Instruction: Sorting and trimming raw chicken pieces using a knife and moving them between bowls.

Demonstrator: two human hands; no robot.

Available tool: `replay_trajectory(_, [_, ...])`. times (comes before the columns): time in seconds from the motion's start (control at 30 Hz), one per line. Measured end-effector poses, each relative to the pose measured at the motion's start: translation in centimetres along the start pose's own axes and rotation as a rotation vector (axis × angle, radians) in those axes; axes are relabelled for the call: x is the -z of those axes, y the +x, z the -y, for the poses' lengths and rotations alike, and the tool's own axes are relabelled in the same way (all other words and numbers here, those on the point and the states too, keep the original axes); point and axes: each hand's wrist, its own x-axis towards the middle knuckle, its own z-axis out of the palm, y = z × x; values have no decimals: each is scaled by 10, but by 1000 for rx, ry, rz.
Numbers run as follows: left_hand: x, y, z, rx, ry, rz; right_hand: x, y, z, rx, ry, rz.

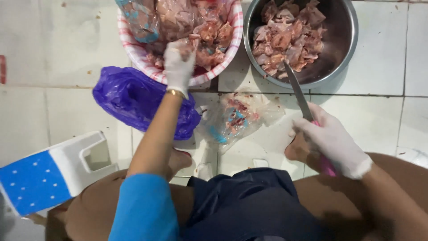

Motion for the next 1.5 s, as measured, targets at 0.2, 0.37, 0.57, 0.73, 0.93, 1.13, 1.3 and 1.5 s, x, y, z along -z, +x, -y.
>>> replay_trajectory(0.2, [108, -55, -213, -370, 97, 515, -35, 1, -17, 259, 342, 200])
replay_trajectory(0.37, [137, -102, -270, -522, 132, 440, -48, 11, -63, 429, 518, 365])
replay_trajectory(0.57, [151, -150, -257, 13, -521, 373, -49, 34, -98, 477, 505, 285])
replay_trajectory(0.73, [145, -157, -234, 413, -938, 598, -48, 16, -85, 636, 50, -44])
replay_trajectory(0.93, [133, -154, -246, 276, -674, 551, -66, 66, -112, 803, 46, -164])
replay_trajectory(1.13, [98, -161, -182, 559, -684, 757, -54, 41, -93, 1120, -529, -183])
replay_trajectory(1.3, [100, -145, -220, 710, -676, 685, -38, -2, -63, 614, -534, -3])
replay_trajectory(1.5, [118, -140, -193, -341, -319, 570, -28, -7, -49, 340, -499, 180])
